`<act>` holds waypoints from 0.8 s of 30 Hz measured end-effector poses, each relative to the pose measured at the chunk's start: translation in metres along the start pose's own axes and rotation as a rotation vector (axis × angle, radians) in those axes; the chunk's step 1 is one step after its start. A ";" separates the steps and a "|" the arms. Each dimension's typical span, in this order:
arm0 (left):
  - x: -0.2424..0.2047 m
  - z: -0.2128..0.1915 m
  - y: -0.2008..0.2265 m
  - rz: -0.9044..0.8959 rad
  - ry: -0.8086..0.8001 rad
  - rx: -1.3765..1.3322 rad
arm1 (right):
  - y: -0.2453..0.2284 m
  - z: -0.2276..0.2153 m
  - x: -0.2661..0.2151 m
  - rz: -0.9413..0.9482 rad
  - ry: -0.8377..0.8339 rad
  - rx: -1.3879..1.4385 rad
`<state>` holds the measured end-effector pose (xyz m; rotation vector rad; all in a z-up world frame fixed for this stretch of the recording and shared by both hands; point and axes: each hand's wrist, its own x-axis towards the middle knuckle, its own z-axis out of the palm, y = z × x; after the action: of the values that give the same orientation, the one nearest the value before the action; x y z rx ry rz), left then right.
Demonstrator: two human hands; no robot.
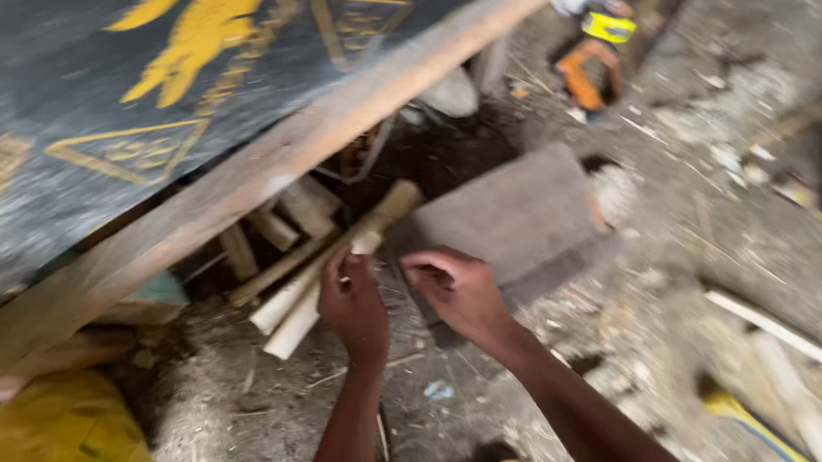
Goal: The person assembles a small wooden ladder by nailing short wooden rungs between two long bamboo poles. They use a hammer to drive nails from a box into the wood, repeatedly positioning the rungs and securing them to the frame.
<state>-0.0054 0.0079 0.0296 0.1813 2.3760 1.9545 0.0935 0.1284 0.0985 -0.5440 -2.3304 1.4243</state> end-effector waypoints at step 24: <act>0.078 0.003 -0.090 0.287 0.183 0.612 | 0.007 0.090 -0.013 0.203 -0.112 0.263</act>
<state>-0.0872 0.0041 -0.0574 0.4016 3.1572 1.3003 0.0620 0.0564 0.0526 -0.6533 -2.1706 1.8644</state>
